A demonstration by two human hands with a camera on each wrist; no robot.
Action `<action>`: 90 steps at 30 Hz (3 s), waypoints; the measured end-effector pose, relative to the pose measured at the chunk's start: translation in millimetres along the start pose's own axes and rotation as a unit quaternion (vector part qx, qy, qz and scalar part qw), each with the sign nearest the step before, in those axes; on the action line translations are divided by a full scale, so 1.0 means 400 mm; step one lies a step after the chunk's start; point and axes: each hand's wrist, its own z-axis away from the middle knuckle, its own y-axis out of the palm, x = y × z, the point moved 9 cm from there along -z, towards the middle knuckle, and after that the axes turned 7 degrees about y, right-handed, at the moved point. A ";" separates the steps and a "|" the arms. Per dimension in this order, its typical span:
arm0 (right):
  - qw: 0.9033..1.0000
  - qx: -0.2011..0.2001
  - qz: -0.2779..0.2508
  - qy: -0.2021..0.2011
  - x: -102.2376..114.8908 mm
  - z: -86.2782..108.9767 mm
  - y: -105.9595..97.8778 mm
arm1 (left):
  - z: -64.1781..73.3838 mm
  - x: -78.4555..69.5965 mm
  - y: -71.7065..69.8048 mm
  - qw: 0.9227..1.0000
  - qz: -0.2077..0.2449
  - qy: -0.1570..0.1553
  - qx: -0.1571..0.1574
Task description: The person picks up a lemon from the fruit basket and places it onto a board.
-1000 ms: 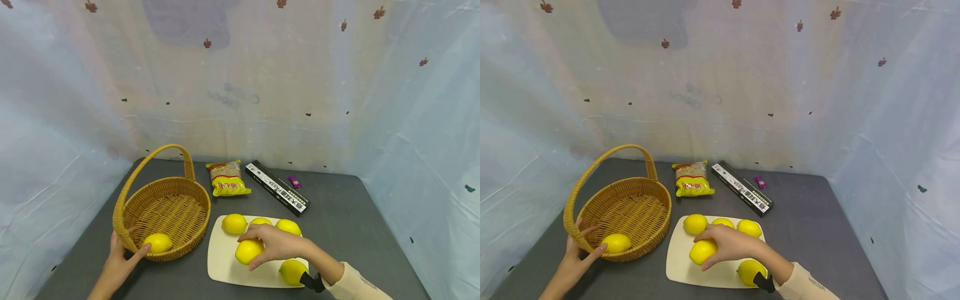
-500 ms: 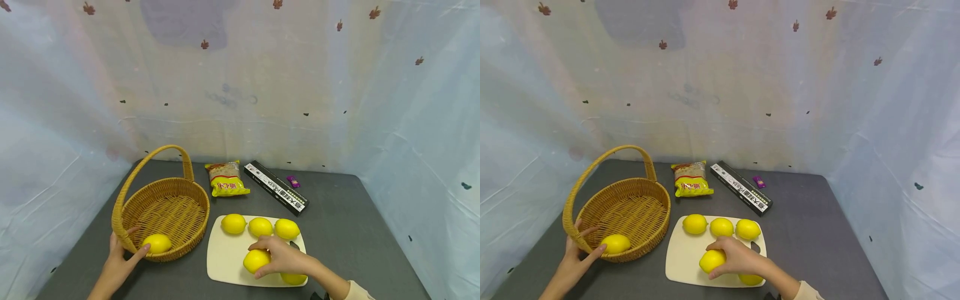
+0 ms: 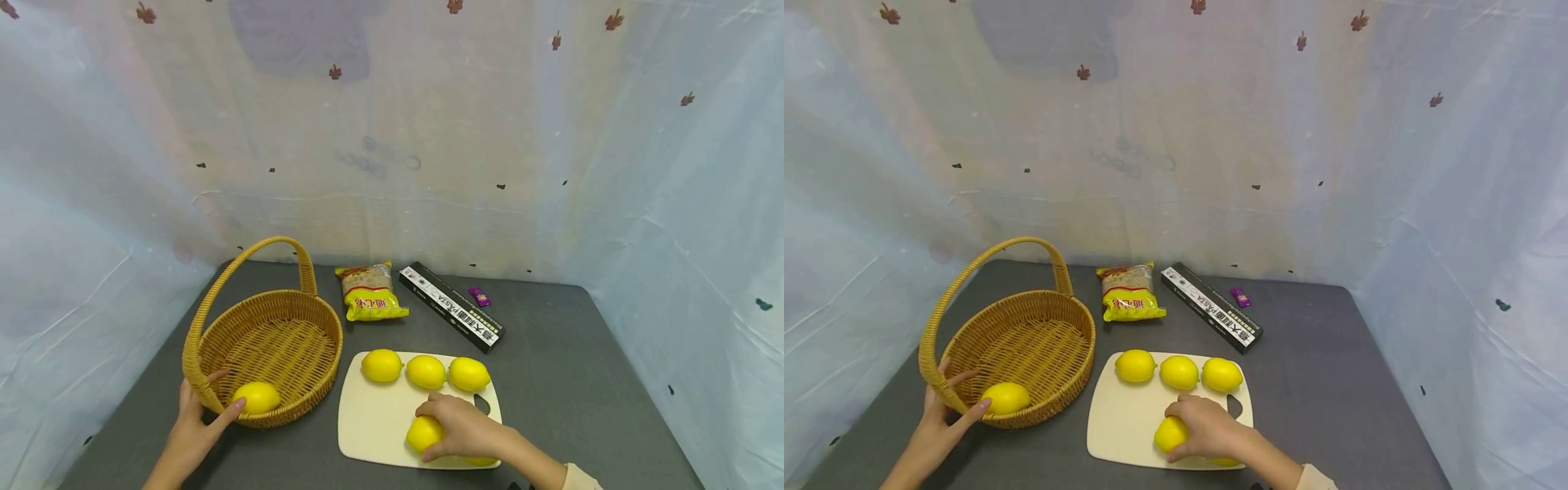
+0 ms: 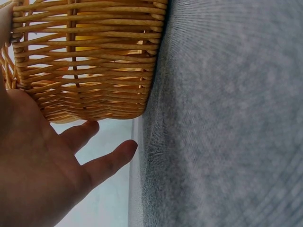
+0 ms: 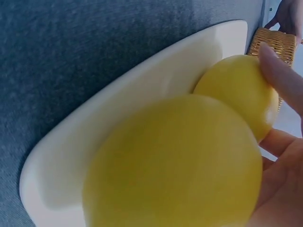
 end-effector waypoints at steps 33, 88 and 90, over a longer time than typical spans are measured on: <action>0.997 -0.011 0.071 -0.008 0.013 -0.005 -0.018 | -0.001 -0.005 0.001 1.000 -0.005 0.006 -0.005; 0.955 0.105 -0.165 -0.224 0.434 -0.405 -0.148 | -0.001 -0.013 0.003 0.999 0.011 0.024 -0.024; 0.954 0.109 -0.160 -0.228 0.448 -0.425 -0.133 | -0.001 -0.014 0.004 1.000 0.010 0.020 -0.022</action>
